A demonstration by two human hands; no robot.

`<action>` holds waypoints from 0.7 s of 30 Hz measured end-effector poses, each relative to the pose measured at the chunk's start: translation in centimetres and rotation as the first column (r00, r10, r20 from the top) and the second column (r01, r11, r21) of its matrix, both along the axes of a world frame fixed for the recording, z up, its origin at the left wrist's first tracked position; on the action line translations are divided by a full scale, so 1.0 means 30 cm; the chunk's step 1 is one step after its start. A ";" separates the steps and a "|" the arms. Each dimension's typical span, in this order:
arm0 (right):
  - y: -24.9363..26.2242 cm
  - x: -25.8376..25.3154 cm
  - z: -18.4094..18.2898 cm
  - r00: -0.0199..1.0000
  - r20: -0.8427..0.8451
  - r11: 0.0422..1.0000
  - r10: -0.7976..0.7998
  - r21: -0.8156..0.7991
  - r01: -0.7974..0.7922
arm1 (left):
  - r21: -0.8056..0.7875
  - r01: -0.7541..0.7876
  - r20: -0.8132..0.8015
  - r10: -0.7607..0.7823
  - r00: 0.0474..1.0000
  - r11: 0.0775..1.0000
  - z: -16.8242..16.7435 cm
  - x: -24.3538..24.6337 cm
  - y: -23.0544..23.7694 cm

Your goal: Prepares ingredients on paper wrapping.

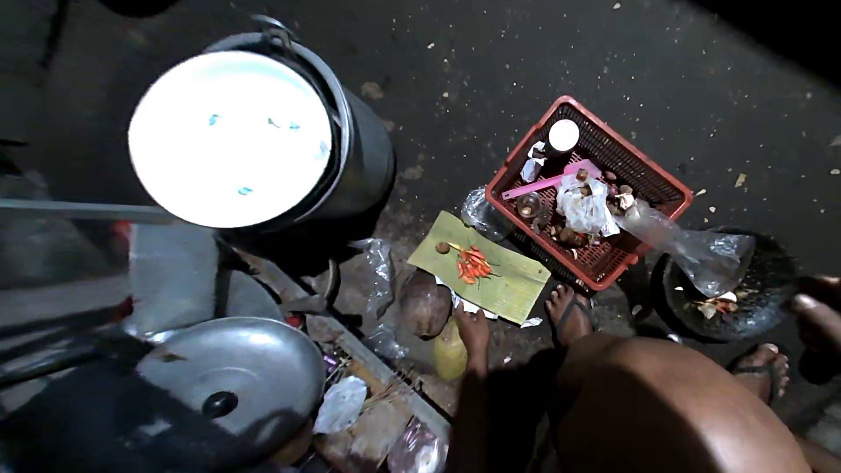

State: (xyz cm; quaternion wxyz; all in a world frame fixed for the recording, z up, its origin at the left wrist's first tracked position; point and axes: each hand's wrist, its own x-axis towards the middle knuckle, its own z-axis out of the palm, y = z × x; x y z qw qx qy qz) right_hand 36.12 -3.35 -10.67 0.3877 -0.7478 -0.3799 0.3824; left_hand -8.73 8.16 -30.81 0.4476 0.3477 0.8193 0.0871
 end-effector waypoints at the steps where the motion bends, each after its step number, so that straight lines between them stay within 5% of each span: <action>1: 0.050 -0.069 0.031 0.991 -0.018 0.991 0.136 0.004 -0.136 | 0.010 -0.021 0.011 0.020 1.000 1.000 -0.012 0.002 0.018; 4: 0.197 -0.252 -0.028 0.880 -0.011 0.880 0.474 -0.022 -0.474 | 0.065 0.003 -0.076 0.002 0.997 0.998 -0.015 0.027 0.080; 8: 0.387 -0.480 -0.258 0.716 -0.101 0.709 0.690 -0.101 -0.698 | 0.237 0.245 -0.175 -0.207 0.963 0.940 0.057 0.047 0.162; 14: 0.520 -0.699 -0.576 0.613 -0.112 0.526 0.782 -0.408 -0.746 | 0.032 0.518 -0.273 -0.491 0.827 0.855 0.032 -0.043 0.476; 21: 0.533 -0.707 -0.665 0.630 -0.197 0.464 0.751 -0.519 -0.717 | -0.212 0.627 -0.336 -0.659 0.673 0.749 -0.076 -0.063 0.598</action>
